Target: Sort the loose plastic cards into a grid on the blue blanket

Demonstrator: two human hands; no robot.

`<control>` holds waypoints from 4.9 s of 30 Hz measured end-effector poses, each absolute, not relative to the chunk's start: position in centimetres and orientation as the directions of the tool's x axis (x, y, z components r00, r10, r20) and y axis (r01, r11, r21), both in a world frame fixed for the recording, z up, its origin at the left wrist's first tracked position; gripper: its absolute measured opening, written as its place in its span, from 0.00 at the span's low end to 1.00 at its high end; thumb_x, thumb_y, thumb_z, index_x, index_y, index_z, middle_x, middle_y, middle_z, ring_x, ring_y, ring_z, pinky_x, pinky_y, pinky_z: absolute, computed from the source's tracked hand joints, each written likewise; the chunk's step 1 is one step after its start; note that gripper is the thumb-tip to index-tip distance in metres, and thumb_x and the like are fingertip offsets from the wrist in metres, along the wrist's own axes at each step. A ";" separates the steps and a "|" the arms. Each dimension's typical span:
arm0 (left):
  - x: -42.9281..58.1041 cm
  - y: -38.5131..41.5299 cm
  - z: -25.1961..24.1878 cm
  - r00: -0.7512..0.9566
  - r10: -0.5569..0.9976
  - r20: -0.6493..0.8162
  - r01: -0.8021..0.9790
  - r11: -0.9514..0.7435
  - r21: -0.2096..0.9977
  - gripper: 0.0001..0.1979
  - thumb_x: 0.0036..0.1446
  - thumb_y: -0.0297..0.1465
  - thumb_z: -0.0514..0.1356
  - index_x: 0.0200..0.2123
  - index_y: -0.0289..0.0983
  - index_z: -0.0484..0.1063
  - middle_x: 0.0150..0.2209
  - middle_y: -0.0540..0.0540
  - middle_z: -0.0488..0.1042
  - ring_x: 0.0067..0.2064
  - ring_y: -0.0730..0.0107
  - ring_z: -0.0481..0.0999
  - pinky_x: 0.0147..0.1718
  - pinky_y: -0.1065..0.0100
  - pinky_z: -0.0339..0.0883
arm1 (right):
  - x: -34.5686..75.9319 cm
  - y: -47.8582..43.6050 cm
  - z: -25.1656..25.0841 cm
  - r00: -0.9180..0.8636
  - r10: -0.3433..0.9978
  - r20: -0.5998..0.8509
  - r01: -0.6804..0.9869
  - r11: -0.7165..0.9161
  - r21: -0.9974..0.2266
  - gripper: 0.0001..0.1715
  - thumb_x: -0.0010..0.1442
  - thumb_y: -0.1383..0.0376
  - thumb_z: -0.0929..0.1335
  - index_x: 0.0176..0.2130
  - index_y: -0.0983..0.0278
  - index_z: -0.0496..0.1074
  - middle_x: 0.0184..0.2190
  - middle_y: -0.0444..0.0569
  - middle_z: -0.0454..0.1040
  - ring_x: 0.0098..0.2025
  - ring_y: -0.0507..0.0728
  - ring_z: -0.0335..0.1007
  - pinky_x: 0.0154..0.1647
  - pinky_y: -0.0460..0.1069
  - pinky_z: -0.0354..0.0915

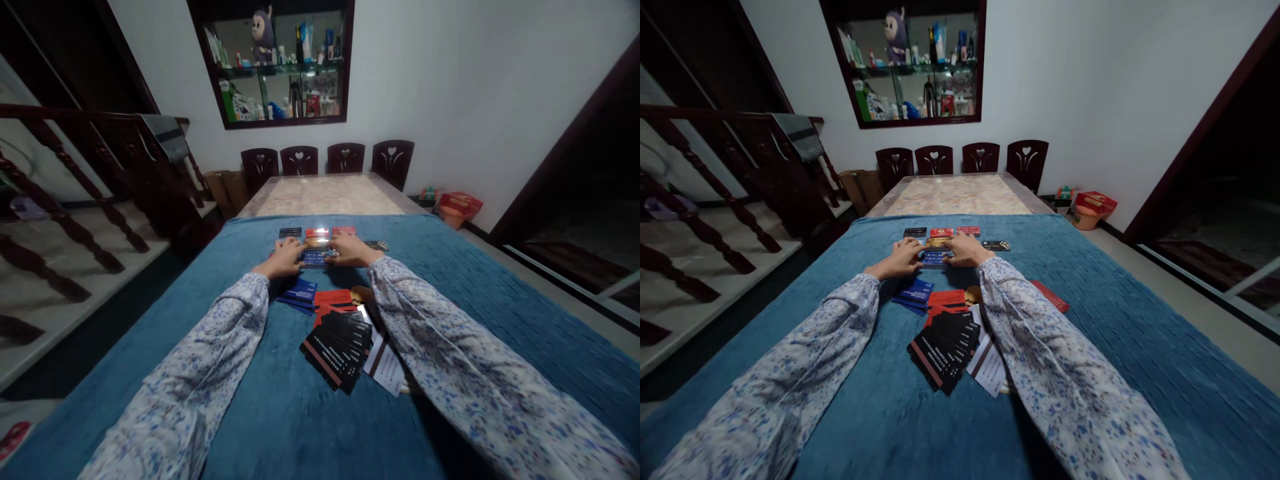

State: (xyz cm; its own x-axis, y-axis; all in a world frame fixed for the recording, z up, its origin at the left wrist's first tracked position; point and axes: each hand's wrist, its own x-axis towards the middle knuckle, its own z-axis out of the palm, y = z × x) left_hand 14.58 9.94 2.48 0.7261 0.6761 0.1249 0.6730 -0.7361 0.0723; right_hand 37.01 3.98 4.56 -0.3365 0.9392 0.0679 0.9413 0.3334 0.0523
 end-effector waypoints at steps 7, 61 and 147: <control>12.9 8.5 2.0 0.719 0.657 0.229 0.655 -0.750 0.096 0.21 0.61 0.28 0.59 0.58 0.38 0.72 0.58 0.35 0.73 0.66 0.43 0.60 0.59 0.40 0.56 | 36.3 2.2 4.7 -0.325 0.931 0.168 0.945 0.324 0.030 0.16 0.67 0.64 0.65 0.49 0.64 0.78 0.51 0.59 0.77 0.56 0.65 0.65 0.50 0.56 0.59; 5.4 1.7 -0.4 0.771 0.579 0.265 0.538 -0.815 0.215 0.19 0.63 0.31 0.59 0.56 0.40 0.77 0.59 0.41 0.77 0.69 0.47 0.60 0.66 0.38 0.51 | 29.7 -4.2 1.4 -0.484 0.865 0.130 0.870 0.491 -0.026 0.23 0.66 0.49 0.68 0.47 0.63 0.80 0.48 0.58 0.77 0.53 0.65 0.63 0.47 0.55 0.56; 5.9 3.3 -3.3 0.595 0.664 0.453 0.574 -0.745 0.339 0.33 0.58 0.26 0.63 0.67 0.37 0.61 0.55 0.37 0.74 0.56 0.53 0.73 0.58 0.49 0.68 | 30.2 -3.1 -0.5 -0.276 0.930 0.244 0.902 0.338 -0.268 0.38 0.62 0.65 0.71 0.67 0.67 0.62 0.55 0.61 0.77 0.57 0.64 0.70 0.53 0.56 0.64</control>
